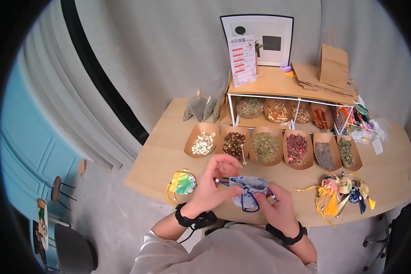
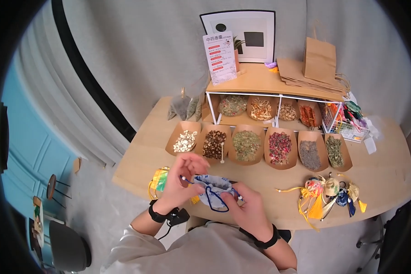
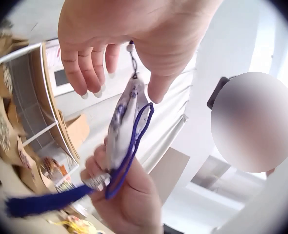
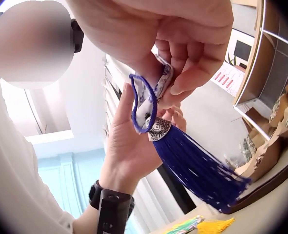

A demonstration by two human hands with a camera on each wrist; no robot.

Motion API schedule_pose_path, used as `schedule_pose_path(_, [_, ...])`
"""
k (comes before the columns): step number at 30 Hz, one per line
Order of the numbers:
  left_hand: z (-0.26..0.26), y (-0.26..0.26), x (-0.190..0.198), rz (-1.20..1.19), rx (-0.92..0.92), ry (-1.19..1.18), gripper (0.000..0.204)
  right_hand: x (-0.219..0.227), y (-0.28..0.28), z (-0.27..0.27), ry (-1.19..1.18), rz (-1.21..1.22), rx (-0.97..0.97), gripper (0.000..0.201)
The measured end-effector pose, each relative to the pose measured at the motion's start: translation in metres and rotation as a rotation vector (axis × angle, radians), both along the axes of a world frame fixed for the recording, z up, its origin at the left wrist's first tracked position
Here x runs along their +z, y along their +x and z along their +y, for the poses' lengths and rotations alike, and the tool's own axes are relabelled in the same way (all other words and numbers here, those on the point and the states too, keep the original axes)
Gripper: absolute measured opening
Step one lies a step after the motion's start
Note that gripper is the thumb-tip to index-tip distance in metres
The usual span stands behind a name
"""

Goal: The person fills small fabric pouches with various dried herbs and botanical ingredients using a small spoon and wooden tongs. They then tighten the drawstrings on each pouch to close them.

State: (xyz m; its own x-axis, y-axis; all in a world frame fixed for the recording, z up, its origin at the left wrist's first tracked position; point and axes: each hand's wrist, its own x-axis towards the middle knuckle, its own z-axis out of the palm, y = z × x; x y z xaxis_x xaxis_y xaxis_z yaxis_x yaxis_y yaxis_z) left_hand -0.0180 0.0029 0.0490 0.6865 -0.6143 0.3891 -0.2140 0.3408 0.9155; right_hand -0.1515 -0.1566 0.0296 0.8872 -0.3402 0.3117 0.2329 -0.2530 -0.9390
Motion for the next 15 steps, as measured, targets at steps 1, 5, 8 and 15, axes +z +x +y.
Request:
schedule_pose_path(1, [0.001,-0.002,0.006,0.0,0.007,-0.002,0.044,-0.001,-0.001,-0.001,-0.05,0.034,0.014,0.015])
schedule_pose_path(5, [0.014,-0.012,0.017,-0.448,0.064,0.356,0.053,-0.012,0.003,0.001,-0.142,0.067,0.077,0.013])
schedule_pose_path(8, [0.014,-0.014,0.01,-0.681,0.044,0.435,0.017,-0.015,0.005,0.008,-0.181,0.038,0.106,0.012])
schedule_pose_path(15, [0.029,-0.007,-0.016,-0.47,0.305,0.364,0.015,-0.035,0.017,0.018,0.416,0.219,0.419,0.016])
